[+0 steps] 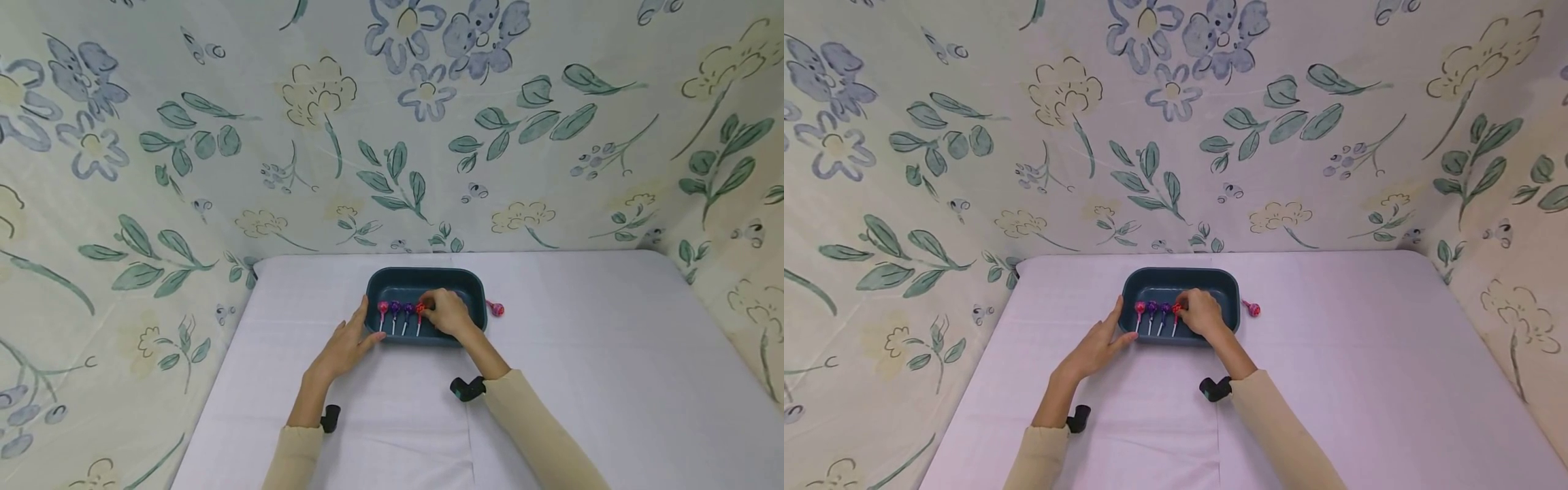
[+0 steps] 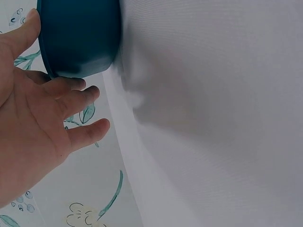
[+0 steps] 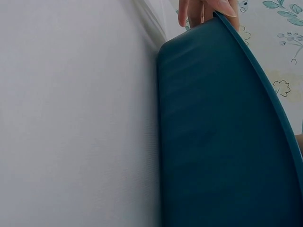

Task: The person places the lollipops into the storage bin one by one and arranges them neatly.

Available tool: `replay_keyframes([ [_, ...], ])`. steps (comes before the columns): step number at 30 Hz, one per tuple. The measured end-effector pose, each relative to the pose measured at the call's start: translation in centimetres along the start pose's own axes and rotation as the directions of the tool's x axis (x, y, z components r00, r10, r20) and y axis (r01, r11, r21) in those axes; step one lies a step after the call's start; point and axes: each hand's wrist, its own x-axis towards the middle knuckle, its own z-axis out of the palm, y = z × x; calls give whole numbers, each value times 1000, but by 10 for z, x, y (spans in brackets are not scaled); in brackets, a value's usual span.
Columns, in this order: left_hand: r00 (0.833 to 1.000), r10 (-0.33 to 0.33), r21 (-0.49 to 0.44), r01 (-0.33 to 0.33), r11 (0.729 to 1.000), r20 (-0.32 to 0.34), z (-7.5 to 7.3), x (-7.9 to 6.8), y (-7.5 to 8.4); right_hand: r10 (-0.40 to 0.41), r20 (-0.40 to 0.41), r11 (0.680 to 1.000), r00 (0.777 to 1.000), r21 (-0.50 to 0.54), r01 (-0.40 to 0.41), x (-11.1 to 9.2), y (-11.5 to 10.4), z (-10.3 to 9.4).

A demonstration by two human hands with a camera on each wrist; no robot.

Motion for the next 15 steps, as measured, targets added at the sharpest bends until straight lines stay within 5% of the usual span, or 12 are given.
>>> replay_keyframes([
  [15, 1000, -8, -1, 8, 1000, -5, 1, 1, 0, 14, 22, 1000, 1000, -4, -14, 1, 0, -1],
])
